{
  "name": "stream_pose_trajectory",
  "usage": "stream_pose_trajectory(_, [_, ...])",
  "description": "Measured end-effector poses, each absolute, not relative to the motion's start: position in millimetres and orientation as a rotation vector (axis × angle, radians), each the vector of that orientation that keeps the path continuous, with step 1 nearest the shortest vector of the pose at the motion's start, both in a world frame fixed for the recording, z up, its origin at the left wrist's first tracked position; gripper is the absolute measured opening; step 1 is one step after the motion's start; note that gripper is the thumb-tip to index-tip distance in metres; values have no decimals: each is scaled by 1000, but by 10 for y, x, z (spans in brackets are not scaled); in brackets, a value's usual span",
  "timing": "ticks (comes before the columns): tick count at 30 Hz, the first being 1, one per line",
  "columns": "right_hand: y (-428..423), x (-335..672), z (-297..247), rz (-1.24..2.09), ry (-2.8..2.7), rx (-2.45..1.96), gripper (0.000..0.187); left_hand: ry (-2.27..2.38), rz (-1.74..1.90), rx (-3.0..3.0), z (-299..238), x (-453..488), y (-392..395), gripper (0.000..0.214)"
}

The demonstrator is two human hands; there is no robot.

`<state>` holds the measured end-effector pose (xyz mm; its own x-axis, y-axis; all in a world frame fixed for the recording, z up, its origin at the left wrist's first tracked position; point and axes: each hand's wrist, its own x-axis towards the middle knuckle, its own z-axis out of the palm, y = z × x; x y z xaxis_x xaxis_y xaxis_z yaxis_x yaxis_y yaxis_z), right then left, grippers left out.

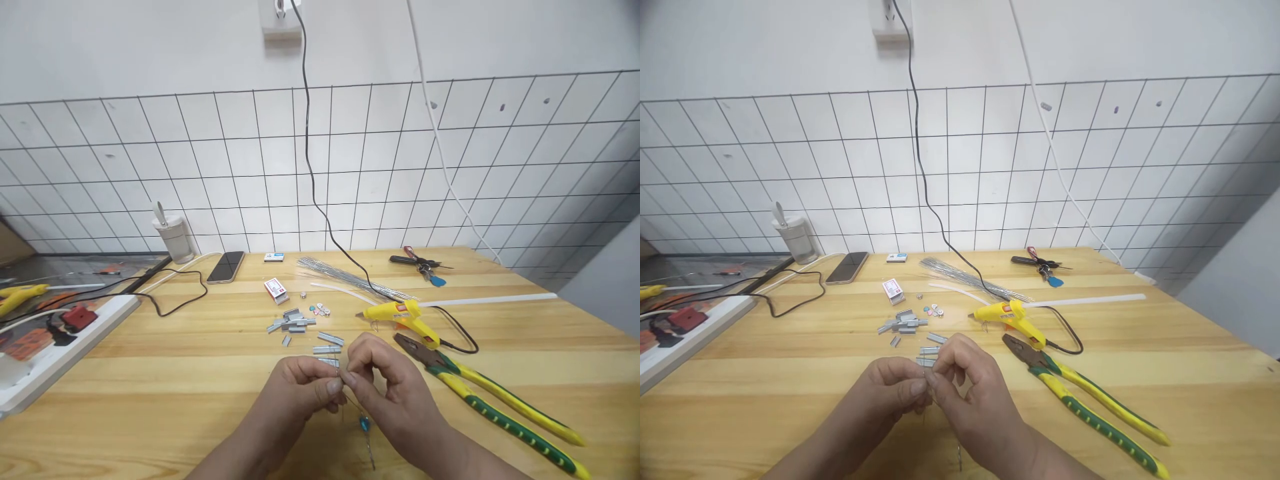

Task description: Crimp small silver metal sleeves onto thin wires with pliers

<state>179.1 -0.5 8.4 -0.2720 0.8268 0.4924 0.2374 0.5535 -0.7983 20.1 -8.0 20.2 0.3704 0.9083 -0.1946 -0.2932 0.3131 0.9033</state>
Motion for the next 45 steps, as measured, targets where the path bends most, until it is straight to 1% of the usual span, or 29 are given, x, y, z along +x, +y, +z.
stream_pose_trajectory(5, [1,1818,106,431,-1878,-744,10,752,937,718,156,218,-79,17])
stream_pose_trajectory(9, [18,1870,145,305,-1944,-666,13,753,862,640,145,219,-93,18])
stream_pose_trajectory(13, [33,1915,169,320,-2020,-640,13,766,826,691,136,204,-88,21])
stream_pose_trajectory(18, [1,1897,170,386,-1983,-670,11,798,838,877,149,202,-75,22])
stream_pose_trajectory(24, [-48,1772,114,514,-1819,-784,19,886,952,1022,210,237,-102,19])
stream_pose_trajectory(26, [-38,1751,85,542,-1789,-817,19,920,985,1016,206,249,-106,19])
stream_pose_trajectory(28, [-18,1762,61,484,-1803,-825,16,915,993,966,182,250,-98,20])
stream_pose_trajectory(31, [3,1829,59,297,-1884,-760,12,871,974,840,139,228,-67,24])
stream_pose_trajectory(35, [-1,1909,124,83,-2085,-533,28,811,924,721,141,190,-40,26])
stream_pose_trajectory(36, [-2,1913,143,74,-2088,-526,28,800,918,715,150,186,-41,25])
stream_pose_trajectory(38, [6,1901,169,153,-1971,-620,21,796,922,721,163,186,-45,24])
stream_pose_trajectory(41, [29,1859,175,427,-1724,-783,10,818,926,764,158,192,-43,24])
stream_pose_trajectory(43, [40,1834,165,588,-1698,-804,5,815,909,799,143,191,-35,25])
stream_pose_trajectory(45, [40,1819,150,648,-1749,-800,1,807,902,822,130,187,-30,26])
